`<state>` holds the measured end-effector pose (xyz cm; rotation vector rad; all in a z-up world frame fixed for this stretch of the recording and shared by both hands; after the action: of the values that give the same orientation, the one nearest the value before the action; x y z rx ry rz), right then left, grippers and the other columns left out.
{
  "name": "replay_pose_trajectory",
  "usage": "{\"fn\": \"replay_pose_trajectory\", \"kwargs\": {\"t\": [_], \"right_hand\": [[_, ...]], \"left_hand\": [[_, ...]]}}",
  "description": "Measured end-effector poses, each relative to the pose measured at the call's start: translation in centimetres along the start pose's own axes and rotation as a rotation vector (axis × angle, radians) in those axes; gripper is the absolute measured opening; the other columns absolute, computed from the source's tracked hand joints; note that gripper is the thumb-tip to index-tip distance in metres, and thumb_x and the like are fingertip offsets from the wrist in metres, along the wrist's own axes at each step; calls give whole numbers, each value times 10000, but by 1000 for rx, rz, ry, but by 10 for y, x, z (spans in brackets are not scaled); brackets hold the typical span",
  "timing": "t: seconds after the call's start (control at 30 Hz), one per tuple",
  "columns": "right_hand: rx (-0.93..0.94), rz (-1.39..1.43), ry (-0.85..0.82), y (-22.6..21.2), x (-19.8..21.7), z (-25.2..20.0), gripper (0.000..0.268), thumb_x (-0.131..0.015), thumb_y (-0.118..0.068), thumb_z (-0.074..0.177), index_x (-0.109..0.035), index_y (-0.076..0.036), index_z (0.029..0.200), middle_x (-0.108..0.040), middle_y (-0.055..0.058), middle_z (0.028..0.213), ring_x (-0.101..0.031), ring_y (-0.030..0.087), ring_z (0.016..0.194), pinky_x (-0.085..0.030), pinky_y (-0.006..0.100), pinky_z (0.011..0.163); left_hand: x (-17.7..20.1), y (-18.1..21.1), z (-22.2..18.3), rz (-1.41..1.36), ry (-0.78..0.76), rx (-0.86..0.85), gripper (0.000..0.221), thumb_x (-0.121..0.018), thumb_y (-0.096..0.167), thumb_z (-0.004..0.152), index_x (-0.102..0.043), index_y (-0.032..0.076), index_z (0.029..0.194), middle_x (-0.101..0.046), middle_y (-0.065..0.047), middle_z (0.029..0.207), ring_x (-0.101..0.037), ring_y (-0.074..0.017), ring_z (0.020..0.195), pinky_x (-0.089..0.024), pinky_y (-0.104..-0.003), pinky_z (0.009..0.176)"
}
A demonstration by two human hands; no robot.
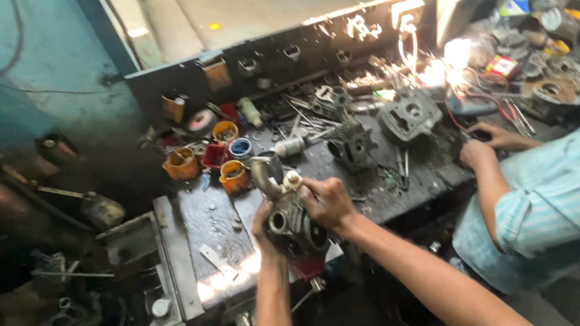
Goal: The person secures a metal engine cylinder head in a bench vise and uses a screwdriver to scrape and clean the surface. They rotate the part to access different areas and continue scraping while another person works nearby.
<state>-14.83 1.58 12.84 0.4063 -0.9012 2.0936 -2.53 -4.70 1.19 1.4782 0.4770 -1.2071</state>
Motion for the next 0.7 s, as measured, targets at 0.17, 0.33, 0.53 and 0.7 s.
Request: {"fn": "replay_pose_trajectory", "kwargs": {"t": [0.17, 0.33, 0.53, 0.7], "right_hand": [[-61, 3, -34, 11, -6, -1, 234, -562, -186, 954, -725, -26, 1004, -627, 228, 660, -693, 359, 599, -517, 461, 573], [51, 20, -12, 8, -5, 7, 275, -574, -175, 934, -732, -16, 1093, -618, 229, 656, -682, 349, 576, -514, 443, 553], [51, 85, -90, 16, -7, 5, 249, -576, -133, 935, -744, -21, 1081, -581, 184, 581, -644, 284, 485, -477, 400, 509], [68, 171, -160, 19, -10, 15, 233, -573, -133, 952, -726, 6, 1060, -590, 184, 615, -666, 268, 521, -482, 388, 524]], "left_hand": [[-7, 4, 2, -4, -43, -10, 504, -587, 334, 893, -582, -6, 1266, -675, -122, 1100, -656, -216, 954, -544, -327, 842], [-21, 12, -4, 18, -77, -57, 479, -582, 333, 922, -592, -6, 1260, -667, -115, 1085, -650, -202, 951, -533, -320, 839], [-21, 10, -15, 59, 29, -116, 487, -553, 337, 863, -619, 1, 1210, -701, -100, 1099, -689, -193, 968, -564, -307, 865], [-13, 12, -19, 29, 135, -207, 387, -566, 269, 938, -600, -4, 1210, -684, -105, 1088, -677, -205, 964, -552, -324, 858]]}}
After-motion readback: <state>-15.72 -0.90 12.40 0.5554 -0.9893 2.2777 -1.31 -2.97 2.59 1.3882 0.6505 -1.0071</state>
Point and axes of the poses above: each hand's wrist, its own z-axis towards the middle knuckle, its own x-axis out of the back of the hand, y = z × x, the point moved 6 cm from there along z, towards the middle knuckle
